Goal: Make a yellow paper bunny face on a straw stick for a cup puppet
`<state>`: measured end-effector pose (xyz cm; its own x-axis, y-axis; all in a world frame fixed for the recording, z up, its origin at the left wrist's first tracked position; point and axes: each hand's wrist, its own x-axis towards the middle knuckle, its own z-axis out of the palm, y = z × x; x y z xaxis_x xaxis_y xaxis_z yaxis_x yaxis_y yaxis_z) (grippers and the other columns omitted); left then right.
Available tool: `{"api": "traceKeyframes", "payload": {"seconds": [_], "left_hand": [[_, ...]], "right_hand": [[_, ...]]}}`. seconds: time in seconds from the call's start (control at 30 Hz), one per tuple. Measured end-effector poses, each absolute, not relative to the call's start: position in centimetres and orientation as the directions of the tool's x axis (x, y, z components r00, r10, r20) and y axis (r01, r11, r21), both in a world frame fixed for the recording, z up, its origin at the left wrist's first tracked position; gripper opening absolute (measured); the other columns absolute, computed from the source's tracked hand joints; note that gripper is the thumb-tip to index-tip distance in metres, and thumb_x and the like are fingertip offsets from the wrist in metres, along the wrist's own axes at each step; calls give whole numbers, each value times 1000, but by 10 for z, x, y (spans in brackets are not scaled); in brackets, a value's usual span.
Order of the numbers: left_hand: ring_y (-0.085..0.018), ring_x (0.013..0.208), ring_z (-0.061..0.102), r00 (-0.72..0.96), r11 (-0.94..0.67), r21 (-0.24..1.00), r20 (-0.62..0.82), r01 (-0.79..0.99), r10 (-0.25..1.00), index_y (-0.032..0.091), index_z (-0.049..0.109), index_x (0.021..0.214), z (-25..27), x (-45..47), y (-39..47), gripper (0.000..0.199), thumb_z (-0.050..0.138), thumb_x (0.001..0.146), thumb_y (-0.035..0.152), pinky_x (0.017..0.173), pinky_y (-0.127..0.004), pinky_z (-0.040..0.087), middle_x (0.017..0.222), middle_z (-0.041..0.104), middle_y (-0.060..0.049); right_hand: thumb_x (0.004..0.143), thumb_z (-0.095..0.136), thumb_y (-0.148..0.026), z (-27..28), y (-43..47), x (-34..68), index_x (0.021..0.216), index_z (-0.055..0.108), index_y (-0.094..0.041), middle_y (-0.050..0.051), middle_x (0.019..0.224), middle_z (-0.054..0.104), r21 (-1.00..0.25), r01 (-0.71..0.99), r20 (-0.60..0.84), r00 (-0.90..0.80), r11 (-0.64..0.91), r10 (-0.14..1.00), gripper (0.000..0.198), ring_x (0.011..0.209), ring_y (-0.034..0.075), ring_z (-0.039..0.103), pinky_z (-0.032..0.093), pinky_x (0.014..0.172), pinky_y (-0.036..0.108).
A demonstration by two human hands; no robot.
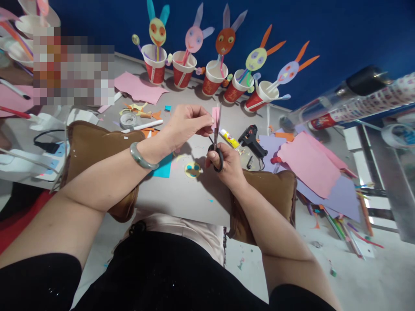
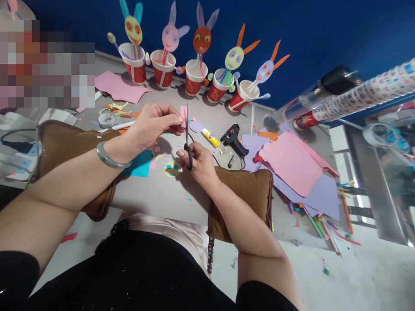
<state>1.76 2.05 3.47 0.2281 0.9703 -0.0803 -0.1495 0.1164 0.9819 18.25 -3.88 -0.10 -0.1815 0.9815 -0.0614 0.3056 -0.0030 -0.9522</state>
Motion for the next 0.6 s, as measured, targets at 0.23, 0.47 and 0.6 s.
{"api": "traceKeyframes", "payload": {"seconds": [0.23, 0.47, 0.6], "left_hand": [[-8, 61, 65, 213, 127, 980, -92, -154, 973, 13, 62, 68, 34, 18, 21, 16, 65, 83, 8, 74, -27, 59, 66, 67, 0], [-7, 59, 65, 211, 144, 976, -108, -162, 972, 13, 61, 68, 35, 19, 21, 16, 69, 82, 10, 73, -24, 58, 64, 66, 1], [-7, 60, 65, 211, 138, 978, -104, -154, 972, 13, 61, 68, 34, 18, 21, 16, 66, 83, 9, 73, -25, 59, 64, 66, 0]], "right_hand": [[70, 64, -85, -2, -39, 182, 66, 51, -22, -1, 53, 59, -953, 304, -64, -164, -12, 984, 64, 50, 11, 47, 41, 53, 27], [71, 64, -84, -2, -40, 181, 65, 51, -22, -1, 52, 60, -950, 311, -65, -146, -17, 987, 63, 48, 11, 48, 42, 53, 27], [73, 66, -81, -2, -40, 182, 65, 50, -22, -1, 51, 59, -951, 307, -79, -140, -33, 987, 61, 48, 11, 50, 42, 52, 27]]}}
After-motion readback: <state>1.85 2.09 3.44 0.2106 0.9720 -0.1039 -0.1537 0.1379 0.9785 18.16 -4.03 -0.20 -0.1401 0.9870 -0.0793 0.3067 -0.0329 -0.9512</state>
